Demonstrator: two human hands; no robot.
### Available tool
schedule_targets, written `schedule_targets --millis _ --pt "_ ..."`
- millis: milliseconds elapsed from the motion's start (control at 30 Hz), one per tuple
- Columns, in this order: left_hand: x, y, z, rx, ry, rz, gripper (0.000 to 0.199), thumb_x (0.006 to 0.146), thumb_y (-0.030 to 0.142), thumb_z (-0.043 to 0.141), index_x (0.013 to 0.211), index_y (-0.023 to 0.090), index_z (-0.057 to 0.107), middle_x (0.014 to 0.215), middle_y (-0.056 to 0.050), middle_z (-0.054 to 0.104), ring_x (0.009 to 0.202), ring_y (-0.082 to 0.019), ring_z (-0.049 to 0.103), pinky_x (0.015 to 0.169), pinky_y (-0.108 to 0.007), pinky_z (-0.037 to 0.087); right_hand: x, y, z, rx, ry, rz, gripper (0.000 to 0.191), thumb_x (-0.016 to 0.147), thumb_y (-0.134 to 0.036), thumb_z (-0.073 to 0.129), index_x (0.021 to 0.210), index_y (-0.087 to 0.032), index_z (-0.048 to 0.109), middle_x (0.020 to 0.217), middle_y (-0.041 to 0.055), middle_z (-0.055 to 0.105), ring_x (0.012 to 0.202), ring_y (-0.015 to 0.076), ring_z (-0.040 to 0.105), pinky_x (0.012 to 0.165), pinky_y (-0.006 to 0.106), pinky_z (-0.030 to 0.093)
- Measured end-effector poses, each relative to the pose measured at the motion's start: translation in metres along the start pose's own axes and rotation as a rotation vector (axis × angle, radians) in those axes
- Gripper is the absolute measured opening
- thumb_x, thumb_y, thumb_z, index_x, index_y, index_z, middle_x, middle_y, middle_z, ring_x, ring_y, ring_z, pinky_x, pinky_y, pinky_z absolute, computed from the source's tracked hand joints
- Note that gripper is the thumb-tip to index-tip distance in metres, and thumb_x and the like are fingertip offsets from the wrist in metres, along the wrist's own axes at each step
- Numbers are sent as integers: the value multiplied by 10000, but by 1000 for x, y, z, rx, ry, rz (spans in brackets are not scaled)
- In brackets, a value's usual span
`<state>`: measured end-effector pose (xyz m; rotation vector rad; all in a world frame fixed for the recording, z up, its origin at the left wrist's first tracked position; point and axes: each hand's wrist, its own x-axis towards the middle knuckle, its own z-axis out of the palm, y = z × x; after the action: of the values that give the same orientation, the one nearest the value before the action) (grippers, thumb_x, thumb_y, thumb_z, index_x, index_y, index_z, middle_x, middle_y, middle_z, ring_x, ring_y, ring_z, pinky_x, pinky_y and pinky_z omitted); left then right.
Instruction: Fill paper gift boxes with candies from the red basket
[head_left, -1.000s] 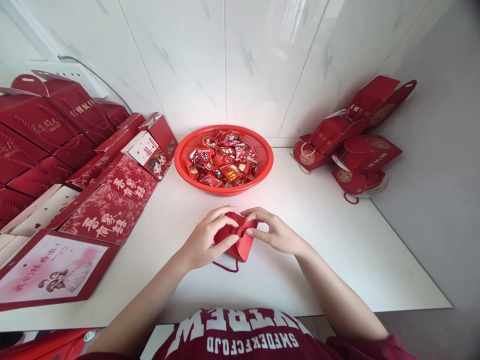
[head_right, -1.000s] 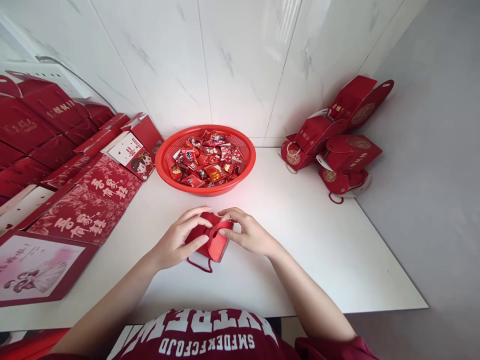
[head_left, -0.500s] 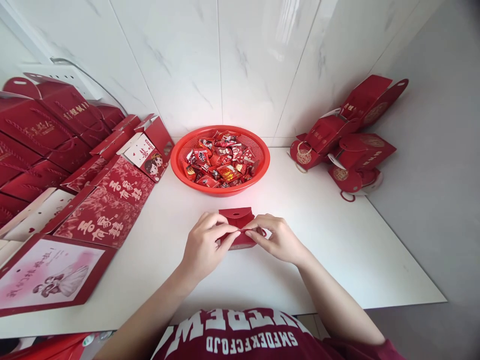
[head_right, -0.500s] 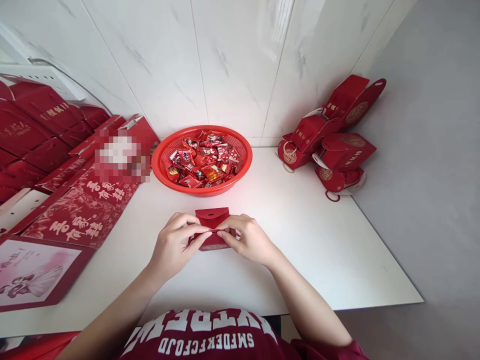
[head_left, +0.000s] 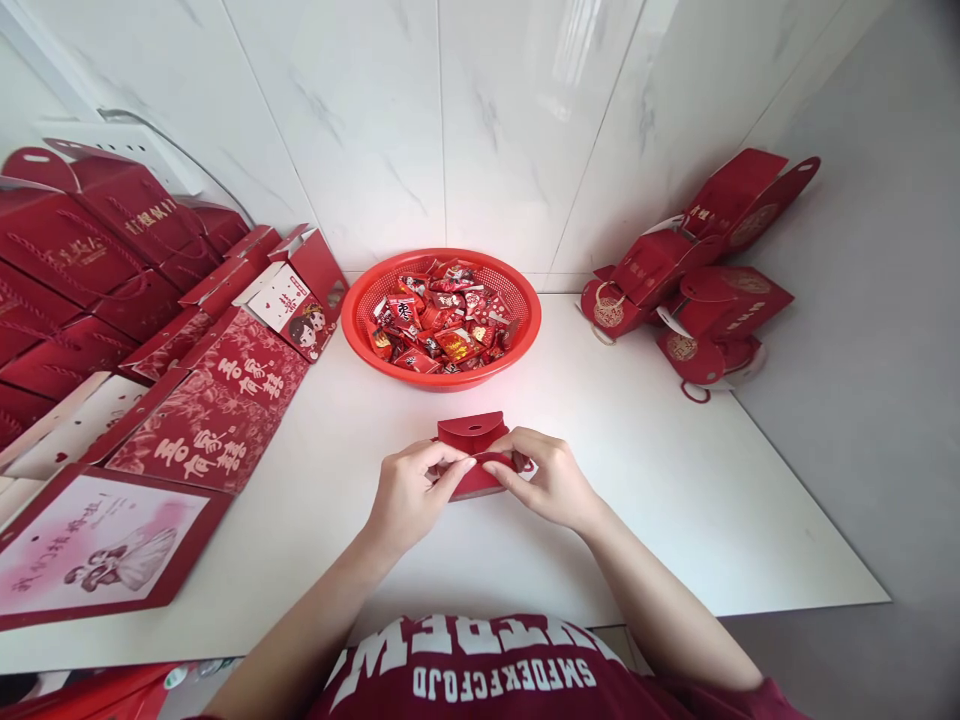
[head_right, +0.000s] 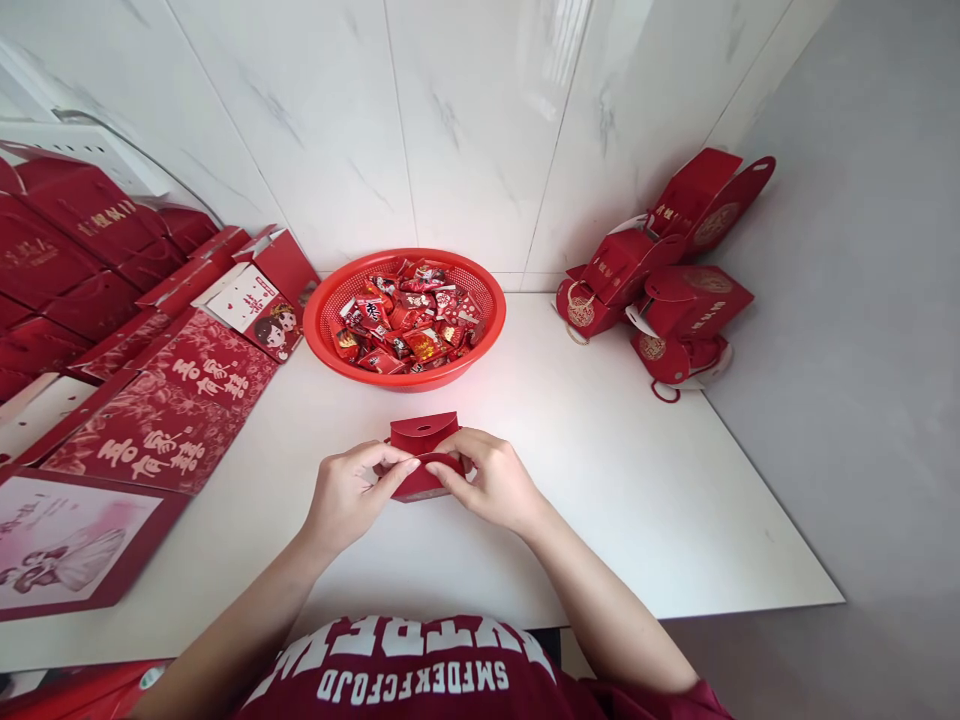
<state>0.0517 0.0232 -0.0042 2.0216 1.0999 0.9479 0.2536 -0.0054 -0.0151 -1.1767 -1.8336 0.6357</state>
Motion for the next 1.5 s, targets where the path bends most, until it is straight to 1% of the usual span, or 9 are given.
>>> schedule_targets --millis 133,367,500,667,800,1000,1100,1267,1500 --pt "-1 -3 6 82 38 67 180 925 285 579 791 195 658 709 3 649 647 -118 583 563 -217 457 -1 -1 12 -27 105 77 250 949 -316 563 725 -205 559 645 5 571 554 127 486 523 260 422" --pt "-2 -9 10 89 145 108 203 963 242 503 781 199 584 710 0 587 667 -129 550 634 -255 463 -2 -2 6 20 71 109 215 1003 -297 470 885 -212 628 777 31 653 647 147 581 593 271 481" --pt "-6 -12 6 96 243 170 133 925 245 556 1047 220 602 992 -62 638 935 -195 595 807 -334 517 3 2 -1 -84 244 43 164 978 -317 518 1051 -222 631 983 87 650 884 210 621 755 348 543" --pt "-11 -16 5 158 96 180 531 897 292 607 1391 239 421 1430 -120 458 1321 -283 438 1098 -484 402 6 10 4 -98 42 -61 384 975 -328 532 1356 -281 522 1406 104 506 1292 267 477 1070 487 434" --pt "-12 -24 3 161 52 67 481 942 260 547 1406 257 421 1466 -101 435 1362 -262 412 1124 -464 389 0 14 12 -95 22 -70 315 970 -295 542 1280 -273 598 1308 106 561 1233 261 512 1038 474 463" --pt "-10 -22 -18 358 315 94 361 935 239 553 1295 243 540 1324 -94 554 1266 -258 504 1088 -444 411 -9 10 22 47 34 -14 289 970 -291 536 1239 -252 635 1121 106 551 968 204 601 833 374 568" --pt "-19 -11 -19 450 252 72 408 946 277 528 1351 234 505 1380 -106 531 1302 -276 482 1091 -457 405 -12 4 27 140 2 -1 301 969 -296 542 1252 -245 628 1081 92 543 855 166 610 796 348 581" --pt "-34 -10 -12 653 105 1 701 940 442 504 1522 133 267 1538 -231 338 1391 -406 368 1051 -591 394 -11 -7 30 305 -175 -40 299 989 -275 508 1265 -229 614 1161 99 612 1048 188 619 911 353 558" --pt "-8 -23 -58 752 -61 -86 499 1003 407 347 1467 238 410 1572 -78 337 1450 -295 306 1149 -533 314 -10 6 28 228 -149 -39 223 990 -223 498 1122 -228 677 1138 80 663 1048 181 634 937 338 520"
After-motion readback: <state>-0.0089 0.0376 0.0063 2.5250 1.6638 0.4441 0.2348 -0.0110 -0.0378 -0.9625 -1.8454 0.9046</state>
